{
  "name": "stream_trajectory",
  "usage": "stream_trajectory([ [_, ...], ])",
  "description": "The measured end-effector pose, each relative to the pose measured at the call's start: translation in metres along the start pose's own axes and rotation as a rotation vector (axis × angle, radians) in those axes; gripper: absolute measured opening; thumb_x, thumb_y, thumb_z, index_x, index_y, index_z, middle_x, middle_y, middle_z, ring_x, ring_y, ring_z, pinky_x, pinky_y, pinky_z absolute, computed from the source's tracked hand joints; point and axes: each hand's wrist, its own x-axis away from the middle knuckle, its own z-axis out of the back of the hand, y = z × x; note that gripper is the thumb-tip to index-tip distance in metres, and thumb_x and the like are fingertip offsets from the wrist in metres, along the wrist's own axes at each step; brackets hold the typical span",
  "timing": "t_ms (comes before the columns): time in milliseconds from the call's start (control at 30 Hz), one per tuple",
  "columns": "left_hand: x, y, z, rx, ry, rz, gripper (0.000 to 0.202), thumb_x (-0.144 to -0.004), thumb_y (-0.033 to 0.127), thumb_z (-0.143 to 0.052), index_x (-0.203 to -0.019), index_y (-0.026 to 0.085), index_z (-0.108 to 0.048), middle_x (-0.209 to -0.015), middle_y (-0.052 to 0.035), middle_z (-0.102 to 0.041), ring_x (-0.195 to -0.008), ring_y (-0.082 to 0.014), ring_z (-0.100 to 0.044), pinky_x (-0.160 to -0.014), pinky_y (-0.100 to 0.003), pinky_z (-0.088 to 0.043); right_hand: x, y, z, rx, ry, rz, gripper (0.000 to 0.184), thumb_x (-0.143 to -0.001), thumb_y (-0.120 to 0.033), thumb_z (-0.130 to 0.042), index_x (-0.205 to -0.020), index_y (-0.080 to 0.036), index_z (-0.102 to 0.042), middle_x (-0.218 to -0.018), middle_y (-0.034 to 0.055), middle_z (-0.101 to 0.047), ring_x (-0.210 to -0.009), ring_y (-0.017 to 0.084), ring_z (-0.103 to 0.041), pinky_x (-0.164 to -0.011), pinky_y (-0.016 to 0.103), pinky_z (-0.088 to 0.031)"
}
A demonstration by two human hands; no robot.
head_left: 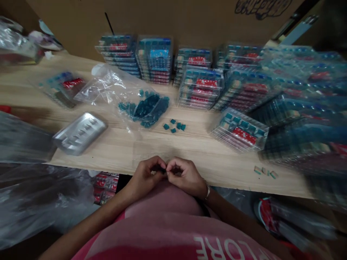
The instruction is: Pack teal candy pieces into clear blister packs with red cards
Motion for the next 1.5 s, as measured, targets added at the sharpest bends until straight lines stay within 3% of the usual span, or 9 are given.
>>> stream_trajectory([
  [167, 0.001, -0.008, 0.000, 0.110, 0.036, -0.005, 0.011, -0.073, 0.023, -0.058, -0.082, 0.016, -0.058, -0.076, -0.0012, -0.063, -0.069, -0.0125, -0.057, -0.065, -0.025, -0.045, -0.002, 0.002, 0.003, -0.121, 0.007, -0.033, 0.008, -0.069, -0.021, -0.060, -0.075, -0.019, -0.055, -0.069, -0.0019, -0.058, -0.061, 0.009, -0.053, -0.059, 0.022, -0.045],
  [400, 0.005, 0.000, 0.006, -0.408, 0.030, -0.278, 0.007, -0.077, 0.016, -0.055, -0.083, 0.019, -0.056, -0.080, -0.0016, -0.062, -0.075, -0.0141, -0.059, -0.068, -0.026, -0.045, -0.001, 0.010, 0.012, -0.238, -0.167, -0.078, 0.018, -0.073, -0.030, -0.064, -0.083, -0.018, -0.054, -0.078, 0.0002, -0.060, -0.068, 0.011, -0.056, -0.062, 0.023, -0.046],
  [533, -0.005, -0.011, 0.030, -0.815, 0.042, -0.401, 0.024, -0.077, 0.025, -0.063, -0.099, 0.020, -0.056, -0.100, -0.0065, -0.062, -0.095, -0.0218, -0.056, -0.083, -0.037, -0.043, -0.010, 0.015, 0.020, 0.125, 0.026, 0.146, 0.005, -0.077, -0.018, -0.056, -0.072, -0.019, -0.054, -0.071, -0.0006, -0.057, -0.065, 0.011, -0.053, -0.061, 0.023, -0.043],
  [633, -0.012, -0.028, 0.041, -0.985, 0.084, -0.387, 0.008, -0.082, 0.026, -0.059, -0.085, 0.019, -0.059, -0.092, -0.0057, -0.062, -0.087, -0.0213, -0.055, -0.078, -0.036, -0.041, -0.020, 0.016, 0.026, 0.339, 0.069, 0.348, 0.010, -0.078, -0.012, -0.052, -0.072, -0.019, -0.056, -0.071, 0.0002, -0.055, -0.068, 0.012, -0.053, -0.064, 0.024, -0.043],
  [767, -0.015, -0.044, 0.039, -1.025, 0.151, -0.435, 0.013, -0.085, 0.026, -0.055, -0.075, 0.018, -0.058, -0.091, -0.0058, -0.062, -0.084, -0.0200, -0.052, -0.075, -0.034, -0.039, -0.020, 0.011, 0.026, 0.428, -0.020, 0.363, 0.013, -0.080, -0.009, -0.051, -0.076, -0.018, -0.058, -0.074, 0.0010, -0.055, -0.069, 0.012, -0.054, -0.065, 0.023, -0.043],
  [967, -0.017, -0.049, 0.038, -0.996, 0.160, -0.427, 0.014, -0.085, 0.027, -0.054, -0.075, 0.018, -0.059, -0.092, -0.0064, -0.062, -0.084, -0.0196, -0.052, -0.075, -0.034, -0.040, -0.017, 0.002, 0.016, 0.612, -0.406, 0.302, 0.020, -0.077, -0.009, -0.058, -0.094, -0.018, -0.063, -0.092, 0.0047, -0.061, -0.080, 0.015, -0.058, -0.072, 0.026, -0.045],
  [1133, -0.002, -0.033, 0.031, -0.764, 0.225, -0.442, 0.009, -0.084, 0.025, -0.055, -0.083, 0.019, -0.061, -0.101, -0.0082, -0.063, -0.093, -0.0206, -0.054, -0.082, -0.037, -0.042, -0.015, 0.003, 0.014, 0.452, -0.351, 0.220, 0.020, -0.073, -0.006, -0.054, -0.085, -0.018, -0.063, -0.080, 0.0014, -0.062, -0.070, 0.013, -0.056, -0.066, 0.024, -0.043],
  [1300, 0.017, -0.004, 0.016, -0.102, -0.165, -0.095, 0.016, -0.084, 0.030, -0.057, -0.096, 0.019, -0.061, -0.089, -0.0038, -0.064, -0.081, -0.0139, -0.058, -0.072, -0.027, -0.046, 0.001, 0.004, 0.018, -0.103, -0.302, -0.002, 0.006, -0.076, -0.023, -0.059, -0.080, -0.018, -0.060, -0.066, -0.0033, -0.056, -0.056, 0.008, -0.048, -0.053, 0.019, -0.039],
  [1500, 0.009, -0.004, 0.010, 0.381, -0.219, 0.150, 0.025, -0.068, 0.032, -0.075, -0.079, 0.017, -0.058, -0.071, 0.0015, -0.057, -0.064, -0.0090, -0.053, -0.059, -0.021, -0.042, 0.004, 0.007, 0.016, -0.226, -0.224, -0.007, 0.015, -0.079, -0.033, -0.059, -0.080, -0.018, -0.055, -0.072, -0.0006, -0.057, -0.063, 0.010, -0.052, -0.057, 0.022, -0.044],
])
